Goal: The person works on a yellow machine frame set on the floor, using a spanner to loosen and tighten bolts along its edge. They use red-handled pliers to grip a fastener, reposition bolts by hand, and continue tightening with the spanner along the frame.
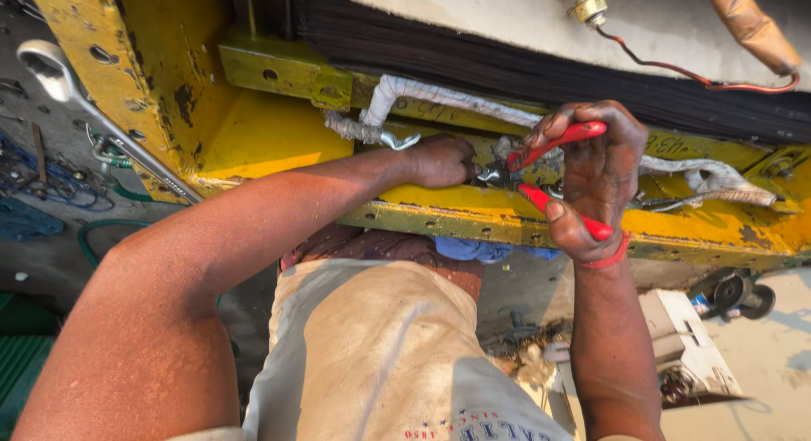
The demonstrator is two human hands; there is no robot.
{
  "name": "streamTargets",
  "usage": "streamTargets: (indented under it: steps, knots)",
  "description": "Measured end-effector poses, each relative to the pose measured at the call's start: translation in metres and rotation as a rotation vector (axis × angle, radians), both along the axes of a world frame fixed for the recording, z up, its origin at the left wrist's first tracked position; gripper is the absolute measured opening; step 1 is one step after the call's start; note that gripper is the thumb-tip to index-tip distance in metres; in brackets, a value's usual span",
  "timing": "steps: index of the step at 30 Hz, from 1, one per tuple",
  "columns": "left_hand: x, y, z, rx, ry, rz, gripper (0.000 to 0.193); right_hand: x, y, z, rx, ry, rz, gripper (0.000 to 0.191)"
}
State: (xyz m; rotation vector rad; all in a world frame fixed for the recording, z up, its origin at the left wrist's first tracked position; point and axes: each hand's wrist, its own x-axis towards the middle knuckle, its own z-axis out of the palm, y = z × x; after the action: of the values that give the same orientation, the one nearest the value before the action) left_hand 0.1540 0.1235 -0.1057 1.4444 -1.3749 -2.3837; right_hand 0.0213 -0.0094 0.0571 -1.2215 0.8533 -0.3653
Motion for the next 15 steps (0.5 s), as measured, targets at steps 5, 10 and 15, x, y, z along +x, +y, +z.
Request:
streamTargets:
  steps: [5, 10, 15]
  knots:
    - [-0.001, -0.002, 0.002, 0.009, 0.027, -0.012, 0.052, 0.011, -0.002, 0.01, 0.031, -0.025, -0.007, 0.073]
    - [-0.009, 0.001, -0.006, 0.077, -0.038, 0.039, 0.045, 0.027, 0.01, 0.009, -0.158, 0.02, 0.206, 0.075]
    - [-0.03, 0.016, -0.025, -0.157, 0.139, 0.309, 0.043, 0.028, 0.011, -0.007, -0.298, 0.142, 0.324, 0.08]
